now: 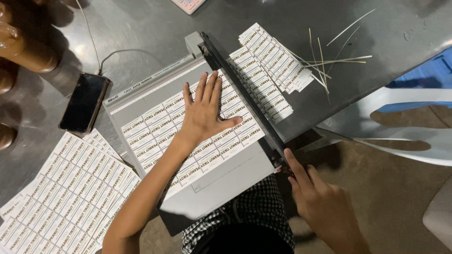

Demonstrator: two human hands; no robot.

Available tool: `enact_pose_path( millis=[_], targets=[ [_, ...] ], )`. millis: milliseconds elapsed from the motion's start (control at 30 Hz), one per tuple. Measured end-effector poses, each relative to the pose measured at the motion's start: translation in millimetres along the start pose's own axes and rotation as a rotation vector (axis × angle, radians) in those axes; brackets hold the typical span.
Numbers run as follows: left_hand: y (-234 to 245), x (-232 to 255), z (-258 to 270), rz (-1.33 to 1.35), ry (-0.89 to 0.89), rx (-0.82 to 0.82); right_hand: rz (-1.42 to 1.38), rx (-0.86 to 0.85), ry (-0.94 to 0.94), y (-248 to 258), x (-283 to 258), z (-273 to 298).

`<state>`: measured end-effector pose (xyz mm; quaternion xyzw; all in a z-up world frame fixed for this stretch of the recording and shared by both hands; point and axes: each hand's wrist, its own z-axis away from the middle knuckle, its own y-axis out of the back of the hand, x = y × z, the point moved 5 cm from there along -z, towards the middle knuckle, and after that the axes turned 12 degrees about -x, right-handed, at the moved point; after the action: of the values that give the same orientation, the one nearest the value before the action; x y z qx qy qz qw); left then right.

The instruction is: The person aligns sheets of printed labels on a paper trimmer and cuts them into smaller strips using the trimmer's blade. The cut strips are stacked on the table. The person repeats this process with multiple sheets.

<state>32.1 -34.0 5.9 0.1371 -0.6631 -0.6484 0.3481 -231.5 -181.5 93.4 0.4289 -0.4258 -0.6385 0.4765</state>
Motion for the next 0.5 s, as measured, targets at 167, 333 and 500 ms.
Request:
enact_pose_path(
  millis=[167, 333, 500],
  targets=[
    [1, 0, 1, 0.016, -0.002, -0.007, -0.006, 0.0, -0.008, -7, 1, 0],
    [2, 0, 1, 0.013, -0.007, -0.003, -0.016, -0.021, -0.018, -12, 4, 0],
    [2, 0, 1, 0.0, -0.008, 0.009, -0.016, 0.07, 0.021, -14, 3, 1]
  ],
)
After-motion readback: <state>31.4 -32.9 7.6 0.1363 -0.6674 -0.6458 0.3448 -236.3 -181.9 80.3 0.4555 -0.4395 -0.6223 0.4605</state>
